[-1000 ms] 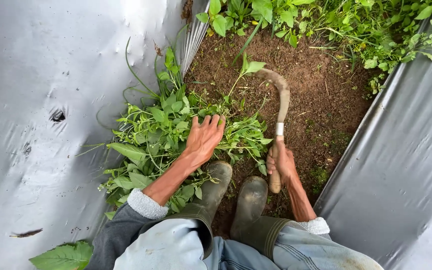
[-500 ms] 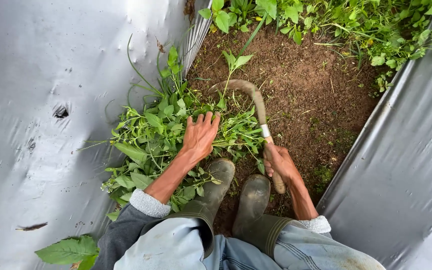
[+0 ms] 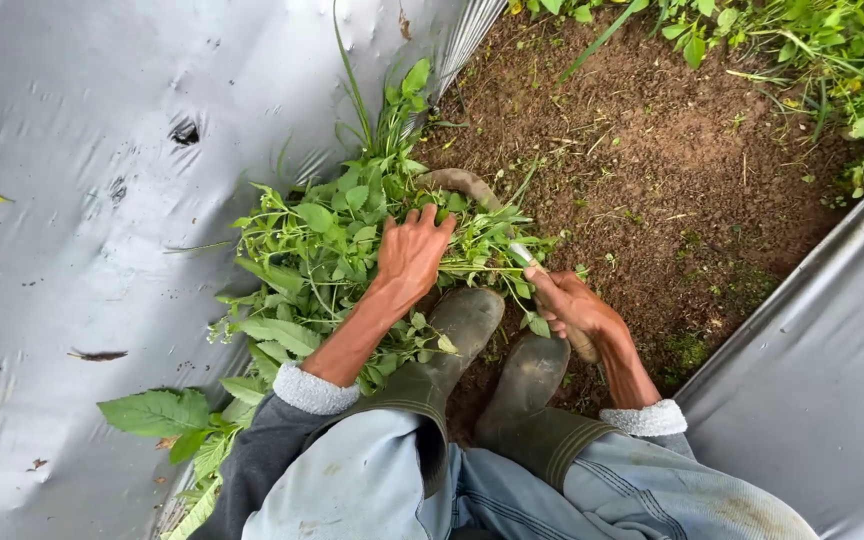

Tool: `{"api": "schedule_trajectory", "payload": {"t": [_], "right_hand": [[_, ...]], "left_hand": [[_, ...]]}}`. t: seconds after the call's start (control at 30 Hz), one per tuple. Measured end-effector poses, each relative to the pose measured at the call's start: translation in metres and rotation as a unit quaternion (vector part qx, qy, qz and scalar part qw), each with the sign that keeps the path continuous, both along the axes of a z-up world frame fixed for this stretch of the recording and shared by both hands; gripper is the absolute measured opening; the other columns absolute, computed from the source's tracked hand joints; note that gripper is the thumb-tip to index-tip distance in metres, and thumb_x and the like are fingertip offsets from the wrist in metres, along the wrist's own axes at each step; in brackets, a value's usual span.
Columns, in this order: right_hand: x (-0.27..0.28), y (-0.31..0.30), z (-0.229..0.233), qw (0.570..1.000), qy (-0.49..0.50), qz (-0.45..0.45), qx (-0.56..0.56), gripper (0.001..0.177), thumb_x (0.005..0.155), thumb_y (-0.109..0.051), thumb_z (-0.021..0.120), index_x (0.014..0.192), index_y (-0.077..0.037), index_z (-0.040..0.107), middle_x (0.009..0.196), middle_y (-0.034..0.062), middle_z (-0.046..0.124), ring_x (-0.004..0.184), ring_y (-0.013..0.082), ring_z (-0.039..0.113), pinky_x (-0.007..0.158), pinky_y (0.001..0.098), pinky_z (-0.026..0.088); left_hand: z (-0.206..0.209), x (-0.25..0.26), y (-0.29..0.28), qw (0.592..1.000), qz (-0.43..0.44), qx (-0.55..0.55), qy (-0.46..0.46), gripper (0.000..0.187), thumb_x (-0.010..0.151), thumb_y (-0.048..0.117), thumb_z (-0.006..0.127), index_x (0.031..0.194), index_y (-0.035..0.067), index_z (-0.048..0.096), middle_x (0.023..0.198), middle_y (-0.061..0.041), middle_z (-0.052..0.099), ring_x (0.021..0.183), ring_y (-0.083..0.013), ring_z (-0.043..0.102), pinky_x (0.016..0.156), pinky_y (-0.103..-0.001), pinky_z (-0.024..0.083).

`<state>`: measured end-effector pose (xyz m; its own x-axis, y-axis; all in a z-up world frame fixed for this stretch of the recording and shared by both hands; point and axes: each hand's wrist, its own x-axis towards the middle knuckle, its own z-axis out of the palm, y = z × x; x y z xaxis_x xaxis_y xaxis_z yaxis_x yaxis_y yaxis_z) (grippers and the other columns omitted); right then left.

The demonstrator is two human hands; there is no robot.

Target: The person uses a sickle to cut weeds and grass in a narrow garden bed between two metal walls. They gather the cut vegetation by hand and move it aside, continuing to clear the soil surface throughout the clip.

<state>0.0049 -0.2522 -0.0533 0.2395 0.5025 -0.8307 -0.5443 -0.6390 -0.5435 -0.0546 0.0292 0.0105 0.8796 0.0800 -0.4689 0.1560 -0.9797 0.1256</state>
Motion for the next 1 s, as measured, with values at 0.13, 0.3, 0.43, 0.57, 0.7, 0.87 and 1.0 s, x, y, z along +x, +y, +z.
{"api": "schedule_trajectory", "payload": {"t": [0.13, 0.3, 0.43, 0.57, 0.7, 0.87, 1.0], "right_hand": [[-0.004, 0.013, 0.002, 0.994, 0.025, 0.109, 0.013, 0.067, 0.102, -0.064, 0.048, 0.077, -0.003, 0.058, 0.053, 0.0072, 0.052, 0.038, 0.0154, 0.049, 0.034, 0.0308, 0.051], [0.014, 0.033, -0.006, 0.986, 0.011, 0.157, 0.054, 0.062, 0.105, -0.059, 0.045, 0.081, -0.003, 0.058, 0.055, 0.0078, 0.053, 0.039, 0.0158, 0.050, 0.034, 0.0300, 0.051], [0.034, 0.029, -0.023, 0.991, -0.009, 0.122, 0.047, 0.063, 0.106, -0.061, 0.046, 0.083, -0.003, 0.058, 0.056, 0.0091, 0.054, 0.039, 0.0174, 0.051, 0.035, 0.0319, 0.052], [0.039, 0.028, -0.014, 0.995, -0.049, 0.065, 0.058, 0.063, 0.106, -0.056, 0.053, 0.080, 0.002, 0.060, 0.054, 0.0103, 0.052, 0.036, 0.0168, 0.052, 0.035, 0.0331, 0.053], [0.033, 0.002, -0.013, 0.996, -0.058, -0.040, 0.062, 0.064, 0.108, -0.054, 0.053, 0.081, 0.003, 0.060, 0.051, 0.0121, 0.050, 0.033, 0.0186, 0.050, 0.033, 0.0368, 0.053], [0.038, -0.027, 0.012, 0.963, -0.074, -0.259, 0.034, 0.060, 0.110, -0.052, 0.047, 0.085, 0.001, 0.057, 0.054, 0.0087, 0.043, 0.036, 0.0150, 0.046, 0.034, 0.0348, 0.048], [0.042, -0.051, 0.024, 0.918, -0.103, -0.381, 0.036, 0.052, 0.109, -0.045, 0.050, 0.083, 0.000, 0.055, 0.054, 0.0058, 0.043, 0.037, 0.0120, 0.044, 0.034, 0.0306, 0.046]], "left_hand": [[0.025, -0.027, 0.010, 0.998, 0.043, 0.044, 0.033, 0.057, 0.080, -0.013, 0.066, 0.130, 0.015, 0.066, 0.119, -0.017, 0.065, 0.087, -0.0239, 0.072, 0.087, -0.059, 0.055], [0.031, -0.029, 0.025, 0.995, 0.079, 0.053, 0.015, 0.058, 0.079, -0.013, 0.067, 0.131, 0.014, 0.065, 0.122, -0.019, 0.063, 0.096, -0.0298, 0.072, 0.086, -0.059, 0.055], [0.005, -0.016, 0.016, 0.998, 0.043, 0.031, -0.030, 0.065, 0.082, -0.014, 0.062, 0.142, 0.011, 0.055, 0.125, -0.018, 0.061, 0.103, -0.0279, 0.067, 0.091, -0.054, 0.053], [-0.012, -0.009, 0.016, 0.999, 0.012, 0.042, -0.002, 0.074, 0.075, -0.014, 0.070, 0.143, 0.007, 0.049, 0.119, -0.013, 0.057, 0.101, -0.0257, 0.061, 0.084, -0.046, 0.048], [0.002, -0.004, 0.015, 0.999, -0.006, 0.028, 0.027, 0.079, 0.071, -0.013, 0.075, 0.143, 0.007, 0.046, 0.118, -0.013, 0.054, 0.103, -0.0272, 0.058, 0.084, -0.047, 0.045], [0.015, 0.021, -0.002, 0.989, -0.006, 0.051, 0.140, 0.105, 0.058, -0.010, 0.088, 0.149, 0.002, 0.036, 0.126, -0.022, 0.057, 0.107, -0.0321, 0.059, 0.093, -0.053, 0.042], [0.050, 0.064, -0.032, 0.964, -0.036, 0.104, 0.242, 0.121, 0.057, 0.029, 0.102, 0.152, 0.001, 0.032, 0.144, -0.030, 0.048, 0.128, -0.0441, 0.053, 0.103, -0.066, 0.038]]}}
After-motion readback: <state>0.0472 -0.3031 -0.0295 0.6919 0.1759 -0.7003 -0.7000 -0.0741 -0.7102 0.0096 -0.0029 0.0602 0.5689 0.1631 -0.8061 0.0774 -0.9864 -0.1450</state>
